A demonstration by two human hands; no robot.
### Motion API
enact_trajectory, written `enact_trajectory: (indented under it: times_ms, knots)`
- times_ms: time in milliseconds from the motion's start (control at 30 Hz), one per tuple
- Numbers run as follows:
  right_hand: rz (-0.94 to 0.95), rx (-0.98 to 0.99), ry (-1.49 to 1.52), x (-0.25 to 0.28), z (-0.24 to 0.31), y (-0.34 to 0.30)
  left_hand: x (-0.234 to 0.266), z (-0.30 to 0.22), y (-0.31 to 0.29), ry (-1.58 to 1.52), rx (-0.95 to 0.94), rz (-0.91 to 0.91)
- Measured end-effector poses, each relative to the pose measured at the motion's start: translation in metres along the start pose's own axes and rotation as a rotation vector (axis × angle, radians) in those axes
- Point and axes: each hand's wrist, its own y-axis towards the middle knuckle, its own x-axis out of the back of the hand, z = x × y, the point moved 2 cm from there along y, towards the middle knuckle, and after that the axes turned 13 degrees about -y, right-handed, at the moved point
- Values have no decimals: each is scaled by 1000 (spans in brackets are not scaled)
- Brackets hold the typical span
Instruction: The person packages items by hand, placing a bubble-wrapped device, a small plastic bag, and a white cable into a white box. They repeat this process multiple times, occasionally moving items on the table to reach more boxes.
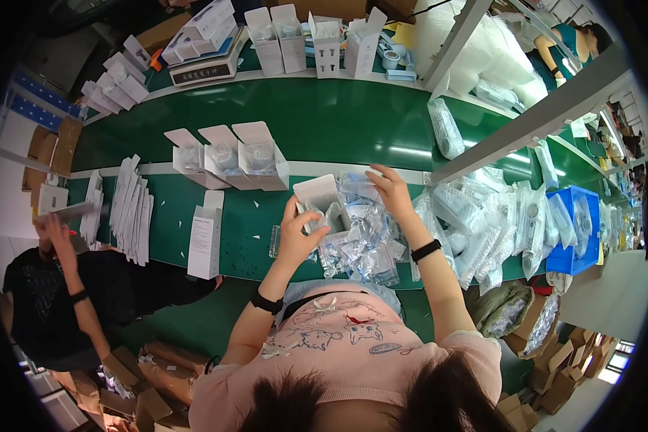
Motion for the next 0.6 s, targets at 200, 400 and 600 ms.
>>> enact_trajectory:
  times_ms: [200, 400, 600]
  knots:
    - [-195, -325, 360, 81, 40, 22, 6, 17, 11, -178, 392, -63]
    - [-108, 114, 432, 59, 90, 26, 0, 34, 17, -452, 494, -70]
    - [137, 547, 67, 43, 100, 17, 5, 29, 16, -467, 495, -33]
